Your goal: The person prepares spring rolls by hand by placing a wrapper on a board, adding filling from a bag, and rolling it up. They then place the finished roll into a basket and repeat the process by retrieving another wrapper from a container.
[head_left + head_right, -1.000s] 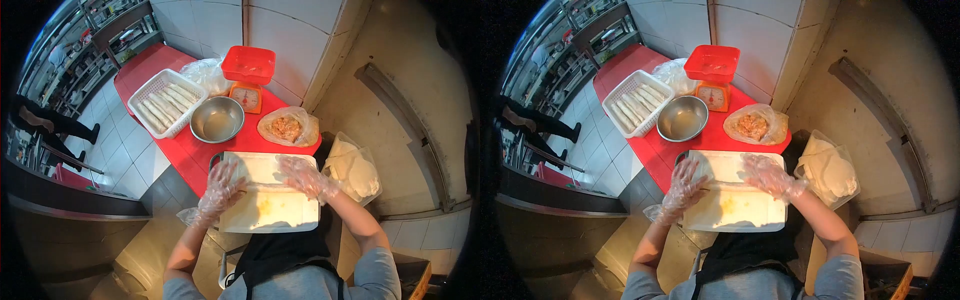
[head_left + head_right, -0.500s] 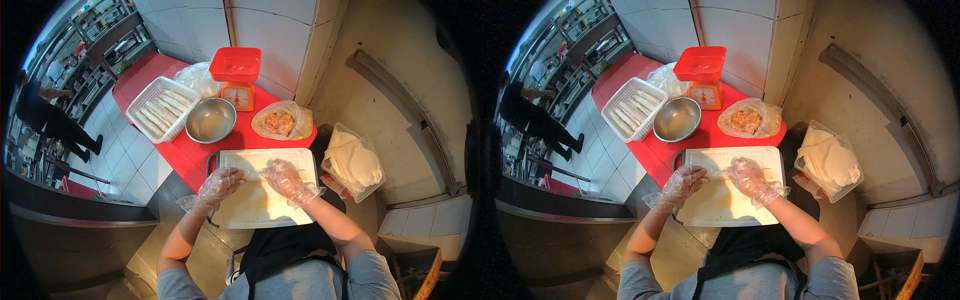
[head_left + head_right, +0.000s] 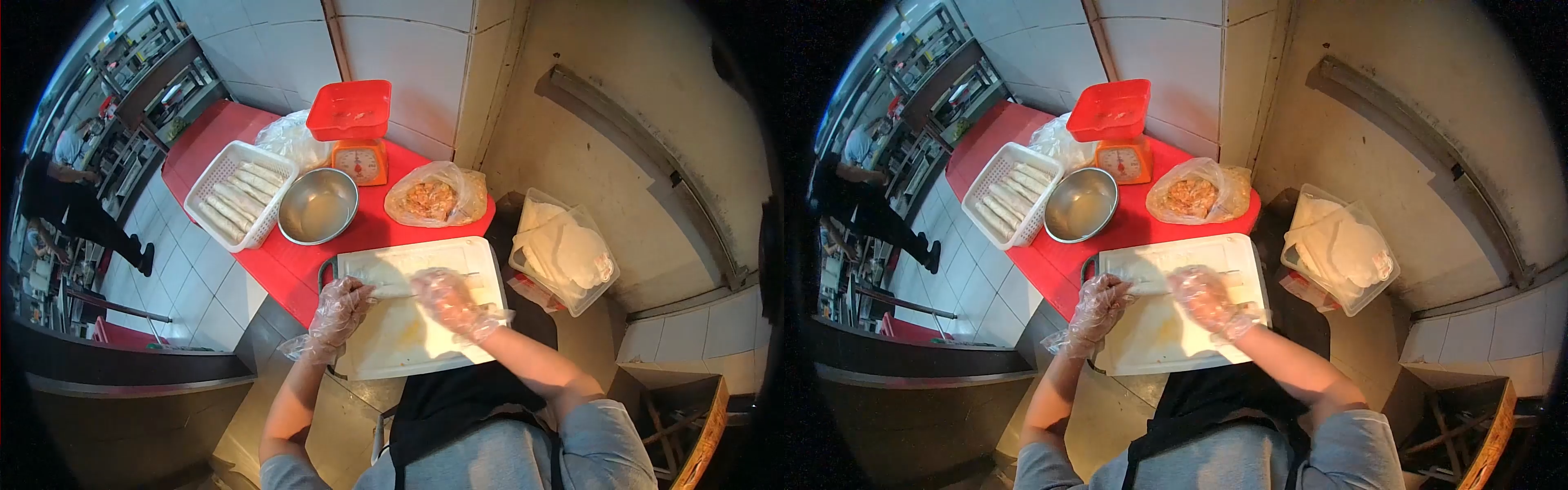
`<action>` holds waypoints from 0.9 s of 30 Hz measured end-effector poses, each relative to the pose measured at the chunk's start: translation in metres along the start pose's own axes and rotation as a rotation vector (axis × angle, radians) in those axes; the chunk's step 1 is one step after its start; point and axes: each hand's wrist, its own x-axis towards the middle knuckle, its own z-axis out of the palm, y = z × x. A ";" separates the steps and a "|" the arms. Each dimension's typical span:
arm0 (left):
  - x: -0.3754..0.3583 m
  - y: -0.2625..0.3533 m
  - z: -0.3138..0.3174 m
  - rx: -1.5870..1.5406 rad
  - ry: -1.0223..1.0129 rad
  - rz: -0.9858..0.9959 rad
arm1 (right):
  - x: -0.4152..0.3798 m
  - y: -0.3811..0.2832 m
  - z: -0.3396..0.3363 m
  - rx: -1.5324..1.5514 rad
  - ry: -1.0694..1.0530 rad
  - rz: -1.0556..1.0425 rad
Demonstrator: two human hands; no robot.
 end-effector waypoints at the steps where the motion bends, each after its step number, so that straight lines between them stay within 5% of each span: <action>1: -0.001 -0.001 0.000 -0.005 -0.013 -0.010 | -0.003 0.002 -0.022 -0.177 0.025 -0.081; 7: -0.001 0.027 0.005 0.265 0.024 0.061 | -0.026 0.010 -0.102 -0.352 -0.092 -0.186; 10: -0.006 0.038 0.030 0.217 -0.034 0.091 | -0.017 -0.006 -0.071 -0.110 0.095 -0.290; 13: 0.005 0.027 0.032 0.111 -0.094 0.089 | 0.003 -0.008 -0.047 -0.222 0.024 -0.385; 16: 0.010 0.024 0.022 0.113 -0.236 -0.002 | 0.012 0.006 -0.037 -0.079 0.002 -0.351; 18: 0.024 0.023 0.015 -0.299 -0.333 -0.340 | 0.016 0.018 -0.039 -0.034 -0.098 -0.273; 20: 0.024 0.024 0.010 -0.297 -0.281 -0.337 | 0.024 0.027 -0.039 -0.184 -0.111 -0.335; 22: 0.022 0.023 0.004 0.131 -0.073 0.018 | 0.031 0.025 -0.042 -0.230 -0.056 -0.405; 24: 0.006 0.011 0.011 0.004 0.016 0.082 | 0.032 0.019 -0.045 -0.166 0.066 -0.468; 25: 0.001 0.010 0.012 -0.065 0.059 0.109 | 0.033 0.001 -0.047 -0.326 0.002 -0.340; 27: -0.004 0.014 0.015 -0.413 0.014 -0.205 | 0.030 -0.043 -0.032 -0.638 -0.141 -0.075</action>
